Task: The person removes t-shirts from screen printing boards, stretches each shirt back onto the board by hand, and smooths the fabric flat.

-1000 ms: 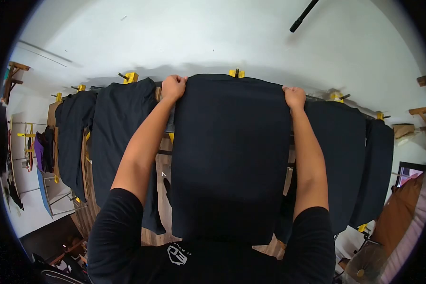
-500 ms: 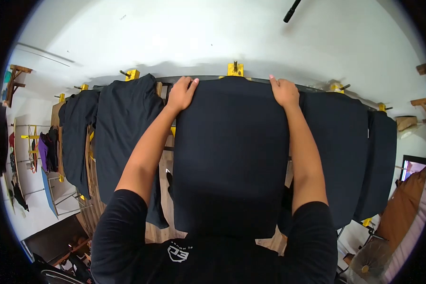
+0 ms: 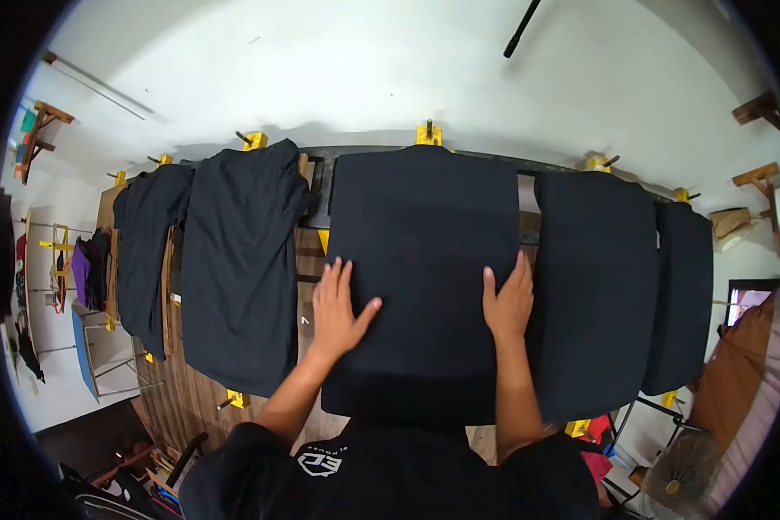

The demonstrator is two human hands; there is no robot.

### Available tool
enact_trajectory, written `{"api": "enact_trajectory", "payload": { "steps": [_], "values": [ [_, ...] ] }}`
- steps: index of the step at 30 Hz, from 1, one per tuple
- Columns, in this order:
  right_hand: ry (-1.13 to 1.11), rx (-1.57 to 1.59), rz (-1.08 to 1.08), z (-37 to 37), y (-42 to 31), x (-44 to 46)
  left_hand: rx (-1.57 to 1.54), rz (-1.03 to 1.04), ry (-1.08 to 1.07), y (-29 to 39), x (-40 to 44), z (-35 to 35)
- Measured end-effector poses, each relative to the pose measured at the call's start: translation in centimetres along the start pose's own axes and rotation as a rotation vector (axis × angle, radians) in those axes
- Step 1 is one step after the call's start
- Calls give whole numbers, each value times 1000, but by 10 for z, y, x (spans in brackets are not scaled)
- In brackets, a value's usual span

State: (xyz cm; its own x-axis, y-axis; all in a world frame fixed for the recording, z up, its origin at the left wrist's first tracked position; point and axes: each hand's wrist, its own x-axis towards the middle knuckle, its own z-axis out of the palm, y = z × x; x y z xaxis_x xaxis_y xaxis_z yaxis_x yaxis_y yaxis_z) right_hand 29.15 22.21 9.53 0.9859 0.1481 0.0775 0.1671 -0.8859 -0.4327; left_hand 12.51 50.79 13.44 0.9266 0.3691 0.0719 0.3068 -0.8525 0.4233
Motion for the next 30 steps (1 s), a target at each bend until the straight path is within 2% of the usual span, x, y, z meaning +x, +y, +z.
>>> {"api": "enact_trajectory", "payload": {
  "steps": [1,2,4,5,6,8,9,12,15,16,17,18,22,24,25,26,27,29,30],
  "values": [
    [-35,26,127,2,4,-9,37,19,-44,-9,-19,13],
    [-26,25,120,-6,-2,-9,34,21,-33,-10,-22,15],
    [-306,100,430,-29,-28,3,31,42,-47,-8,-23,13],
    [-176,110,336,-19,-19,-2,23,46,-46,-8,-26,13],
    [-172,104,347,-12,-12,-7,61,58,-37,-10,-29,13],
    [84,14,43,-6,-3,-14,102,83,9,-14,-32,18],
    [91,10,57,-13,-5,-28,99,98,2,-10,-39,15],
    [30,-209,-306,-28,-33,-76,48,96,144,16,-61,6],
    [-144,-80,-525,-29,-56,-161,-50,257,2,48,-108,17],
    [-192,-148,-606,-24,-53,-182,-10,328,-41,43,-131,29],
    [-215,-119,-582,-25,-42,-196,32,402,-77,37,-149,40],
    [-243,-90,-558,-38,-42,-207,0,363,-134,39,-163,21],
    [-97,-237,-310,-54,18,-228,56,159,-78,-4,-202,-10],
    [-93,-203,-139,-65,43,-243,112,105,-67,-22,-221,-24],
    [-86,-53,-43,-64,60,-252,118,103,-59,-32,-228,-23],
    [-78,96,53,-60,70,-259,-102,62,-69,-42,-234,-16],
    [-181,264,240,-69,64,-263,-324,21,-80,-46,-235,-13],
    [-202,359,266,-60,71,-260,-389,87,-60,-53,-238,-3],
    [-226,453,301,-56,76,-260,-459,3,-87,-48,-237,-6]
  ]
}}
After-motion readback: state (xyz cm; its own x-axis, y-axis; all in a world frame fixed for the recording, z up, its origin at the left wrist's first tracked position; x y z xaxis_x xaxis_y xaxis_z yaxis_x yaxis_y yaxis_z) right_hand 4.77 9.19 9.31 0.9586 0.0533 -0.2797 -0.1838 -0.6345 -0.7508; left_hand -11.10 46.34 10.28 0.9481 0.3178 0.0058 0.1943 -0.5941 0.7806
